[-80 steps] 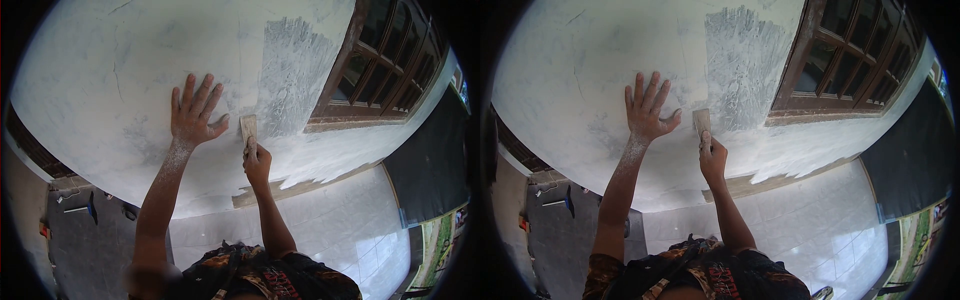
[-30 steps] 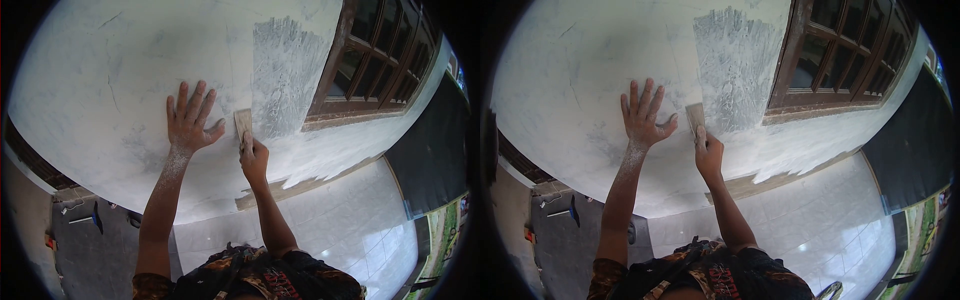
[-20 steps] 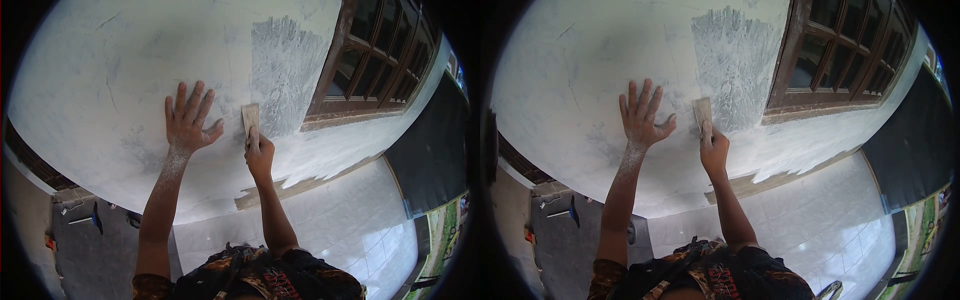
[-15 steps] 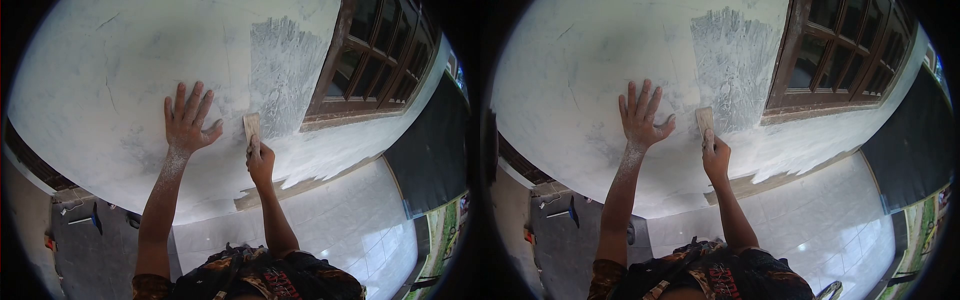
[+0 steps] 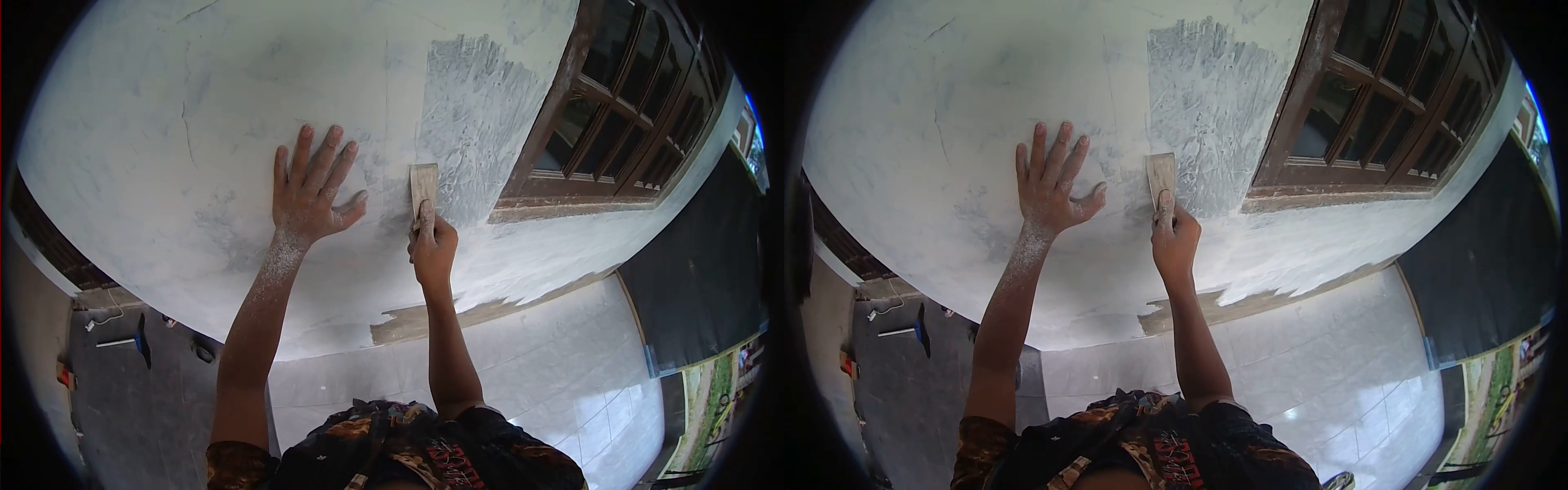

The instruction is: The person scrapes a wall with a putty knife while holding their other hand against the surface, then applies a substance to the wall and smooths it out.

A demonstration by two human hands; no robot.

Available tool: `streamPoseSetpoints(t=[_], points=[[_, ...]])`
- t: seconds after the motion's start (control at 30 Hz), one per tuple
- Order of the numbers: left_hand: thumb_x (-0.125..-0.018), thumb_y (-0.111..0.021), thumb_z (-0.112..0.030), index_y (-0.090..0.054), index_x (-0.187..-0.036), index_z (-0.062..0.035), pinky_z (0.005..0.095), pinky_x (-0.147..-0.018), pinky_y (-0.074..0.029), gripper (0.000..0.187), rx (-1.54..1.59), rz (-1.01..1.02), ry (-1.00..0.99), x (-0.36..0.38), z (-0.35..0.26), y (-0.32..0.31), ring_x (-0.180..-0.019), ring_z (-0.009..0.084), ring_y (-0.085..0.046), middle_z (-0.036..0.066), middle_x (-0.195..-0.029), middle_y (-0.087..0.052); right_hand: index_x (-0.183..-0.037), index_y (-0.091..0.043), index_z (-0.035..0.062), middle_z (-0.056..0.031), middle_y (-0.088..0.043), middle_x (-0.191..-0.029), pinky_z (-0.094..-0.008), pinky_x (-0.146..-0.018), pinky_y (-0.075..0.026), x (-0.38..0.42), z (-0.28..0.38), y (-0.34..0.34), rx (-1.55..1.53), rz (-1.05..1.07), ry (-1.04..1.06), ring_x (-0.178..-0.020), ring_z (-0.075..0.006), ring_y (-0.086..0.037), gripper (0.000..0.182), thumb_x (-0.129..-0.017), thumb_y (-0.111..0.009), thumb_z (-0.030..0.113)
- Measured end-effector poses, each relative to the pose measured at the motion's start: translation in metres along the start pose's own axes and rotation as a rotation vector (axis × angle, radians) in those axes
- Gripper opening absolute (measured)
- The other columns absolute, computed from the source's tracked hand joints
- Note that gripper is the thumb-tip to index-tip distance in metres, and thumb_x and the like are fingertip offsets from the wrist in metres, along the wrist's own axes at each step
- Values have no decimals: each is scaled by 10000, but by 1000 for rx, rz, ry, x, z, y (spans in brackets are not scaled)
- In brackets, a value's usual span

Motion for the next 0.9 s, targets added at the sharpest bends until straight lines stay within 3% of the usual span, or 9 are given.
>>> streamPoseSetpoints(t=[0.17,0.27,0.33,0.47,0.5,0.63,0.77,0.83,0.9], points=[[-753,-686,-455,-506,-1422,-210,564,-1188,-117,735,-7,-3,2,0,2,-2,-1471,334,-257,50,-1552,-379,-658,-528,-21,-11,-442,-537,-299,-482,-339,18,-15,7,36,-8,-184,-527,-88,-406,544,-1029,-499,375],[-759,-677,-461,-507,-1422,-219,564,-1188,-120,726,-11,14,4,2,0,-2,-1474,326,-253,44,-1554,-378,-650,-523,-14,-6,-439,-534,-292,-474,-334,10,-9,8,85,-8,-120,-517,-86,-402,552,-1028,-501,388],[-767,-670,-457,-508,-1422,-225,561,-1189,-121,713,-8,22,11,1,2,-1,-1474,321,-255,40,-1555,-377,-669,-496,46,17,-404,-503,-232,-362,-284,-4,4,2,-23,30,-28,-390,-64,-380,512,-1026,-504,412],[-771,-667,-459,-507,-1423,-224,558,-1189,-123,711,-23,9,5,1,2,-2,-1473,318,-261,38,-1556,-376,-677,-500,46,13,-405,-502,-238,-354,-276,19,-21,5,3,15,-136,-391,-62,-369,505,-1026,-503,412],[-773,-666,-459,-506,-1424,-224,559,-1189,-122,710,-19,7,3,0,2,-1,-1474,318,-258,40,-1557,-374,-658,-540,-2,2,-437,-530,-285,-453,-315,23,-16,5,48,35,-171,-496,-76,-391,548,-1034,-490,394],[-780,-660,-463,-502,-1428,-225,558,-1189,-121,708,-8,14,5,0,2,-1,-1475,316,-255,43,-1555,-377,-669,-562,-13,-4,-450,-519,-294,-466,-333,1,10,1,11,40,-134,-497,-83,-414,553,-1034,-485,395],[-785,-659,-457,-499,-1430,-224,558,-1188,-122,704,1,0,1,1,2,-2,-1473,316,-258,45,-1553,-380,-672,-550,-10,-3,-445,-521,-295,-465,-332,15,-14,4,52,34,-139,-497,-83,-408,556,-1033,-482,406],[-786,-659,-452,-501,-1428,-222,557,-1190,-122,700,5,7,6,1,2,-2,-1473,313,-260,45,-1553,-379,-682,-492,55,19,-397,-504,-234,-352,-276,23,-16,3,60,37,-138,-386,-63,-363,502,-1030,-488,417],[-787,-660,-450,-504,-1426,-222,558,-1191,-120,697,10,11,9,1,1,-1,-1474,312,-258,45,-1553,-379,-678,-491,57,20,-394,-500,-236,-349,-276,7,-4,0,16,31,-94,-382,-64,-360,501,-1030,-489,414]])
Point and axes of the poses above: each hand's wrist, its own x-axis away from the middle knuckle, its own y-axis out of the back of the hand, z = x × y, the point moved 4 cm from there along -x, towards the middle knuckle
